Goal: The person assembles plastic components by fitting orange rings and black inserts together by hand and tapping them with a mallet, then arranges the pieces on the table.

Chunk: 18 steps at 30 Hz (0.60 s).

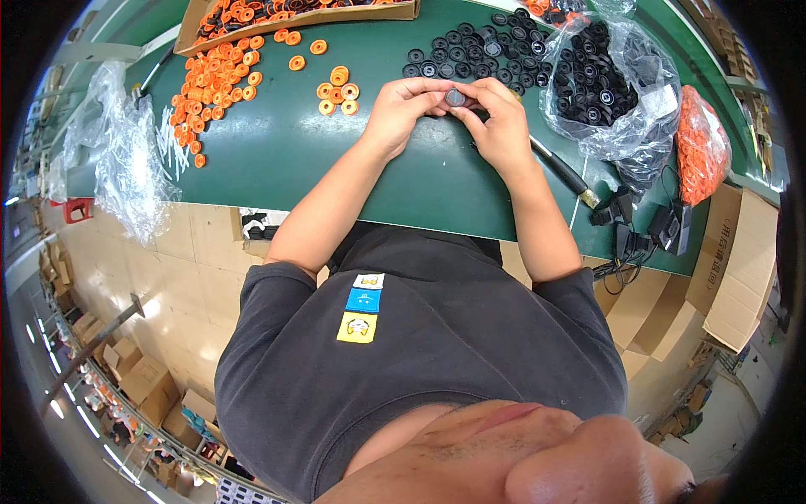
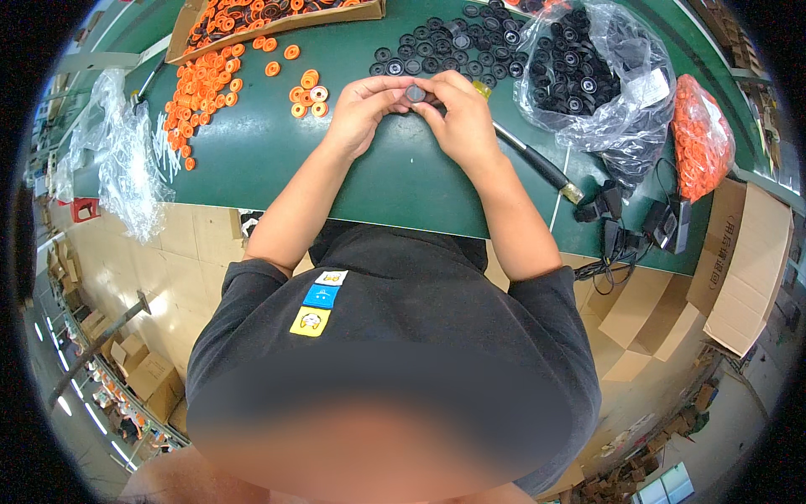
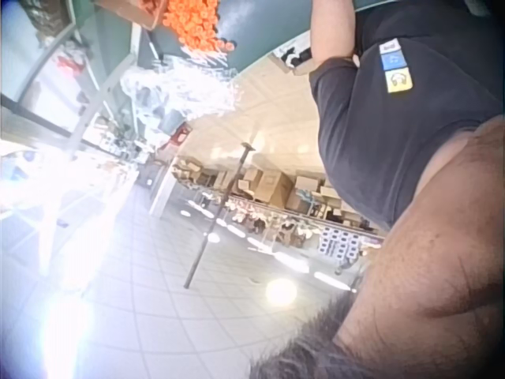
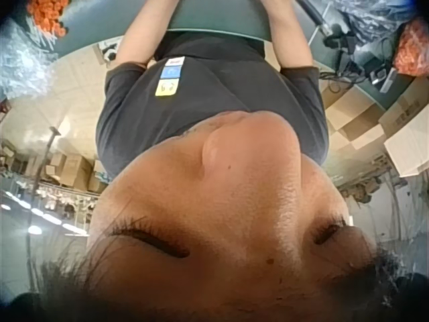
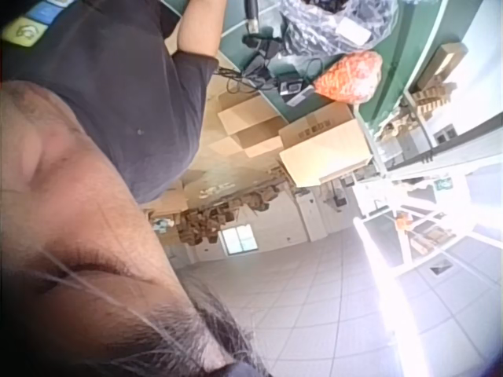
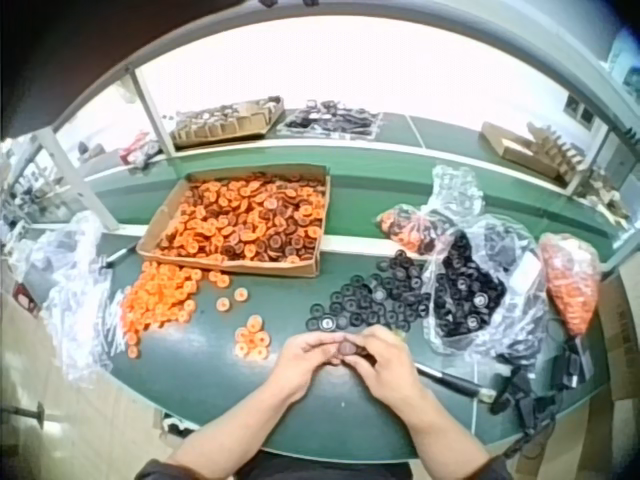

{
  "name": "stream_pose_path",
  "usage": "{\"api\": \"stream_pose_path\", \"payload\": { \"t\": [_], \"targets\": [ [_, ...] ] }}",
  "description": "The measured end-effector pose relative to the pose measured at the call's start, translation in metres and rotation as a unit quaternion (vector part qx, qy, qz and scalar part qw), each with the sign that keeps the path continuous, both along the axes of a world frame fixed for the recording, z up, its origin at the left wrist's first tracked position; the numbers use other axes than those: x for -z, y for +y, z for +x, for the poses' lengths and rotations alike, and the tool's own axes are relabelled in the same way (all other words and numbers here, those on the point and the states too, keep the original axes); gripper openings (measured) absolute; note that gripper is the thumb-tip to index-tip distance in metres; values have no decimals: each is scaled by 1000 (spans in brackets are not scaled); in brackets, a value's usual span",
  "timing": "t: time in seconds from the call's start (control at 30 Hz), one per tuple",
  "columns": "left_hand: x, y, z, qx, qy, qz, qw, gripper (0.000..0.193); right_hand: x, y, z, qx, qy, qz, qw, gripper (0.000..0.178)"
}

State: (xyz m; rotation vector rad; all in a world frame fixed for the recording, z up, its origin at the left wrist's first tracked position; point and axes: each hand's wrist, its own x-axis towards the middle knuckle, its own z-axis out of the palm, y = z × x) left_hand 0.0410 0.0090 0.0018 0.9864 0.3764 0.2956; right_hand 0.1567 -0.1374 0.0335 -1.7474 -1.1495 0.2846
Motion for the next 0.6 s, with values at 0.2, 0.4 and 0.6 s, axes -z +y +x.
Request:
{"api": "stream_pose_path", "payload": {
  "t": [0.2,0.4,0.6],
  "targets": [
    [-4,-12,2,-35,9,52,998,23,0,-1,0,-12,26,25,999,33],
    [-10,-24,3,-98,-65,87,989,24,2,1,5,-16,225,54,973,27],
    [-13,-28,3,-109,-56,114,986,19,2,-1,10,-16,274,33,961,22]
  ]
}}
